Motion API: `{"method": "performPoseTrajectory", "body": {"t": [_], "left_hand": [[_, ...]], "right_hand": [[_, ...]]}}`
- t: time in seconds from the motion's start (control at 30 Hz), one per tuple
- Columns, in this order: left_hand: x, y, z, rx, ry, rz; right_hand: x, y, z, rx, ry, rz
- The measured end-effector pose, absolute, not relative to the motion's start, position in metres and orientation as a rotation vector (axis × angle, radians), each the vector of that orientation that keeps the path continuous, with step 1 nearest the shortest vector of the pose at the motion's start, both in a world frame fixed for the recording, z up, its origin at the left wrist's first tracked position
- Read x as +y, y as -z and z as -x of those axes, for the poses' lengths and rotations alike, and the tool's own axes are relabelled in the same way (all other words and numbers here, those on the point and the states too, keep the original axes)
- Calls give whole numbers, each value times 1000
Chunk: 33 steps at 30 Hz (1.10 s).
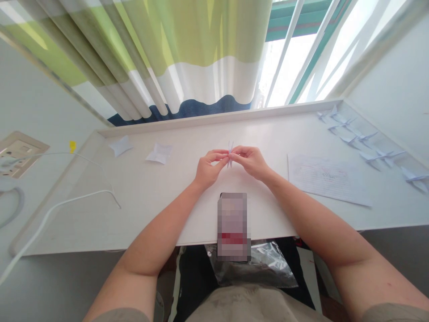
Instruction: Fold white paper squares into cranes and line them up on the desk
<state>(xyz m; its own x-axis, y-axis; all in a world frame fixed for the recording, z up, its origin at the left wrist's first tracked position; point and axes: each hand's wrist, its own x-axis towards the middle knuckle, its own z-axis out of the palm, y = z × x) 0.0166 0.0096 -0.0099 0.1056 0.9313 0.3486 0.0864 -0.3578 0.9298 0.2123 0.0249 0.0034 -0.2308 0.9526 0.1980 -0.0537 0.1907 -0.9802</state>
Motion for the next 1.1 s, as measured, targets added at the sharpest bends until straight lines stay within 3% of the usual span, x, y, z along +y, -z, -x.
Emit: {"method": "performPoseTrajectory", "body": {"t": [1.1], "left_hand": [[9,8,-21,1068,-1343,-1309]], "right_hand": [[29,4,-208,-1380,-1228,919]]}}
